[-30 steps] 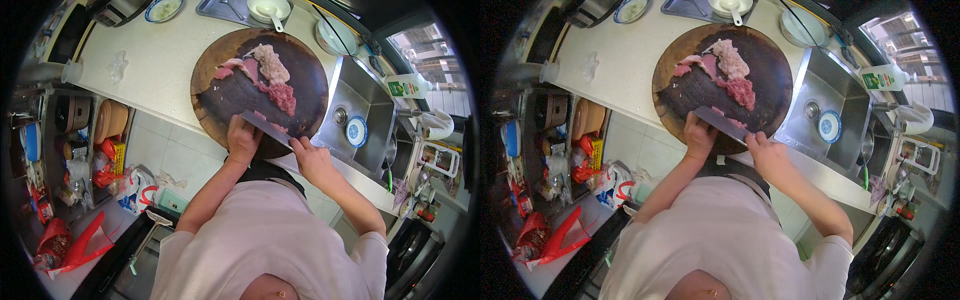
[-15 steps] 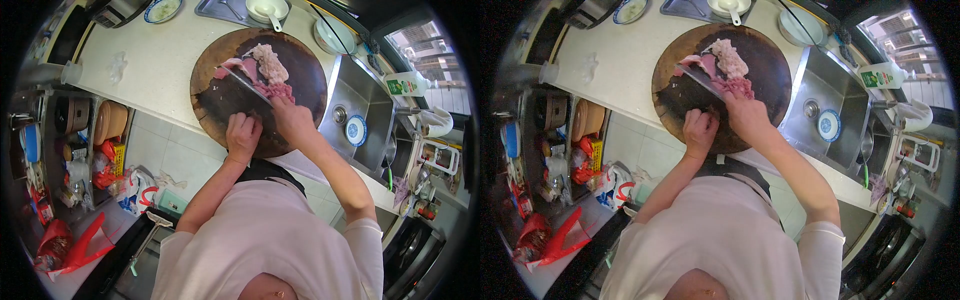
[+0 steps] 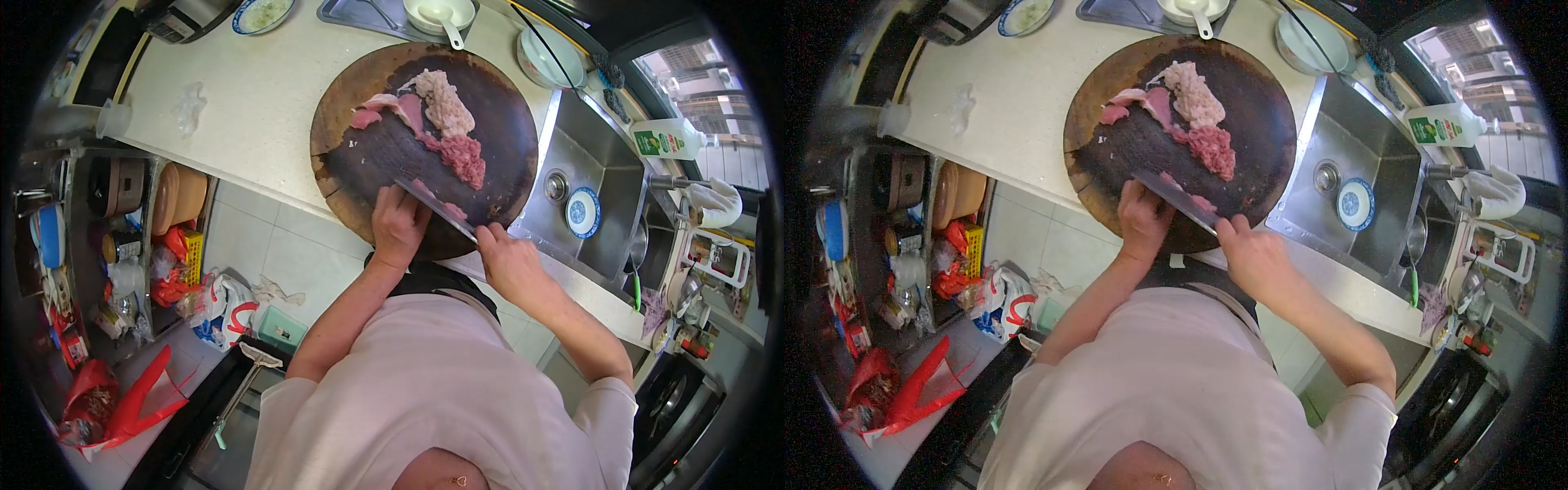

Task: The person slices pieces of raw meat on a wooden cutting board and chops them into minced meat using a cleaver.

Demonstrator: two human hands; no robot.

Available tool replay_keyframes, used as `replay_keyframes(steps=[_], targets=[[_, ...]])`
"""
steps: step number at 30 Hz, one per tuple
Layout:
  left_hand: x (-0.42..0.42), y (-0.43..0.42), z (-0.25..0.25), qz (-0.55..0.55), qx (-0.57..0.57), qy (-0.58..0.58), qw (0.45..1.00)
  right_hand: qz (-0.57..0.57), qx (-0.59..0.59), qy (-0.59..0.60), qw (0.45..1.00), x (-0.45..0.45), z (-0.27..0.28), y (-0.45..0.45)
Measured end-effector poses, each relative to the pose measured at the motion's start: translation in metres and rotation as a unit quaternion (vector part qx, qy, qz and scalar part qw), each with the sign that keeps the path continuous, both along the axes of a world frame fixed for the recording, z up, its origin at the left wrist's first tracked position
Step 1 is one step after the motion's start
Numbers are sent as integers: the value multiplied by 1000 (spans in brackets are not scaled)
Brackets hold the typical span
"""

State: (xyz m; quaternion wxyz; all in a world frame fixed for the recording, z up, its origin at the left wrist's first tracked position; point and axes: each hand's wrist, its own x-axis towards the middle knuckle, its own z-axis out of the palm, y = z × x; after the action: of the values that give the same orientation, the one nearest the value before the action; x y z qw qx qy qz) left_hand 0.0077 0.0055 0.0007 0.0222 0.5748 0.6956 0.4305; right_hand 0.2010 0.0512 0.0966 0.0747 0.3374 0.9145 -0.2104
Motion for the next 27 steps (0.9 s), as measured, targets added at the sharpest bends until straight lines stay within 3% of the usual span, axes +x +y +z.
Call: replay_keyframes(steps=[5, 8, 10, 12, 16, 22, 27], targets=[[-3, 6, -4, 2, 59, 2, 998, 49, 85, 130, 987, -71, -8, 19], [-2, 2, -10, 10, 35, 18, 999, 55, 88, 116, 988, -88, -25, 37], [-1, -2, -10, 23, 23, 16, 999, -13, 44, 108, 993, -78, -28, 51], [2, -3, -2, 39, 35, -4, 999, -46, 89, 135, 986, -68, -30, 50], [6, -8, 8, 74, 49, -44, 995, -8, 66, 130, 989, -43, -6, 29], [0, -8, -2, 4, 62, -36, 997, 40, 47, 72, 995, -18, 2, 5], [0, -6, 2, 1, -6, -22, 1000, 52, 62, 30, 996, 3, 0, 7]])
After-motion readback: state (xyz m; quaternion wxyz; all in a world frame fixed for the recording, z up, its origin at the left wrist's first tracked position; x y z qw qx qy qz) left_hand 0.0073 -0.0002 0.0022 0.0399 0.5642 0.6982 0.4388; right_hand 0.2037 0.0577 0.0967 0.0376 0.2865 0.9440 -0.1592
